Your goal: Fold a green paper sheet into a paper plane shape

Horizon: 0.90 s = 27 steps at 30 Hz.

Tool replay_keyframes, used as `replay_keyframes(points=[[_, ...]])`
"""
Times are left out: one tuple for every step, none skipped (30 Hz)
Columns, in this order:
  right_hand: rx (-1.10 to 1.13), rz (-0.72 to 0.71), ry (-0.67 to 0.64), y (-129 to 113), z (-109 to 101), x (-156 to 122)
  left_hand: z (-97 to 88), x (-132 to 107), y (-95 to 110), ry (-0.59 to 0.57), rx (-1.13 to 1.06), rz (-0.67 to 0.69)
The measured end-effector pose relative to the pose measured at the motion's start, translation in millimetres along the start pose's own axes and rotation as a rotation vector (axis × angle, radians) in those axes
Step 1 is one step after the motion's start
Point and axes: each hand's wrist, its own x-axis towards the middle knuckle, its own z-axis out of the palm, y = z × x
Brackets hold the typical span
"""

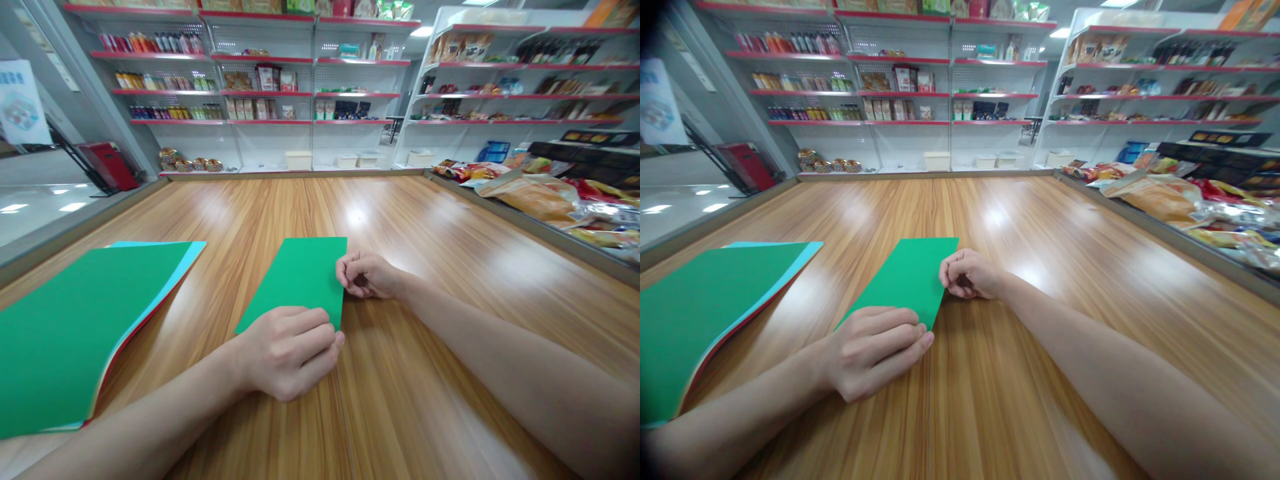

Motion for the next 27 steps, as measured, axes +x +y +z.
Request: replay_keyframes(points=[[-0.003,-0.001,0.004,-0.3,0.6,-0.2,-0.1,0.0,0.5,0.003,0.002,0.0],[-0.008,-0.002,0.007,-0.6,1.2,-0.4,-0.1,0.1,1.0,0.007,0.001,0.0],[-0.012,-0.002,0.01,-0.8,1.6,-0.6,-0.2,0.3,1.6,0.013,0.0,0.0],[-0.016,-0.002,0.012,-1.0,2.0,-0.7,-0.2,0.5,2.3,0.018,-0.001,-0.002],[-0.021,-0.003,0.015,-1.0,2.1,-0.7,-0.1,0.8,3.0,0.024,-0.003,-0.004],[-0.025,-0.005,0.019,-0.8,2.0,-0.6,-0.1,1.2,3.8,0.028,-0.007,-0.007],[-0.025,-0.008,0.025,-0.6,1.6,-0.4,-0.2,1.5,4.6,0.029,-0.012,-0.009],[-0.025,-0.012,0.033,-0.3,0.9,-0.1,-0.3,1.9,5.4,0.03,-0.017,-0.012],[-0.025,-0.016,0.043,0.0,0.0,0.3,-0.4,2.2,6.1,0.031,-0.023,-0.016],[-0.024,-0.02,0.052,0.3,-1.1,0.7,-0.7,2.5,6.8,0.033,-0.029,-0.018],[-0.024,-0.025,0.061,0.4,-2.2,1.0,-1.0,2.7,7.4,0.035,-0.035,-0.019],[-0.024,-0.029,0.07,0.5,-3.3,1.3,-1.3,2.7,7.9,0.037,-0.04,-0.02],[-0.026,-0.034,0.08,0.3,-4.4,1.5,-1.6,2.7,8.2,0.038,-0.043,-0.021],[-0.028,-0.039,0.091,0.0,-5.4,1.6,-1.8,2.6,8.5,0.037,-0.045,-0.02],[-0.031,-0.043,0.102,-0.5,-6.5,1.6,-2.0,2.4,8.6,0.037,-0.047,-0.015],[-0.034,-0.046,0.114,-1.0,-7.5,1.6,-2.2,2.3,8.7,0.036,-0.047,-0.011],[-0.038,-0.048,0.126,-1.5,-8.7,1.6,-2.3,2.1,8.8,0.036,-0.047,-0.008],[-0.042,-0.049,0.138,-2.0,-9.9,1.6,-2.4,2.0,9.0,0.036,-0.048,-0.006],[-0.045,-0.049,0.15,-2.2,-11.4,1.6,-2.5,2.0,9.2,0.034,-0.049,-0.005],[-0.048,-0.049,0.163,-2.4,-13.0,1.8,-2.7,2.0,9.5,0.034,-0.05,-0.004],[-0.05,-0.049,0.175,-2.4,-14.6,1.9,-2.9,2.1,9.8,0.032,-0.053,-0.003],[-0.052,-0.048,0.187,-2.4,-16.3,2.0,-3.1,2.2,10.0,0.031,-0.056,-0.001],[-0.053,-0.047,0.197,-2.3,-18.0,2.1,-3.4,2.3,10.2,0.031,-0.059,0.003],[-0.055,-0.043,0.206,-2.2,-19.6,2.1,-3.7,2.4,10.4,0.03,-0.061,0.008],[-0.057,-0.039,0.213,-2.3,-21.0,1.9,-3.9,2.3,10.5,0.026,-0.063,0.01],[-0.058,-0.035,0.22,-2.5,-22.3,1.6,-4.1,2.1,10.5,0.023,-0.063,0.012],[-0.059,-0.032,0.227,-2.9,-23.5,1.2,-4.3,1.9,10.5,0.02,-0.063,0.014]])
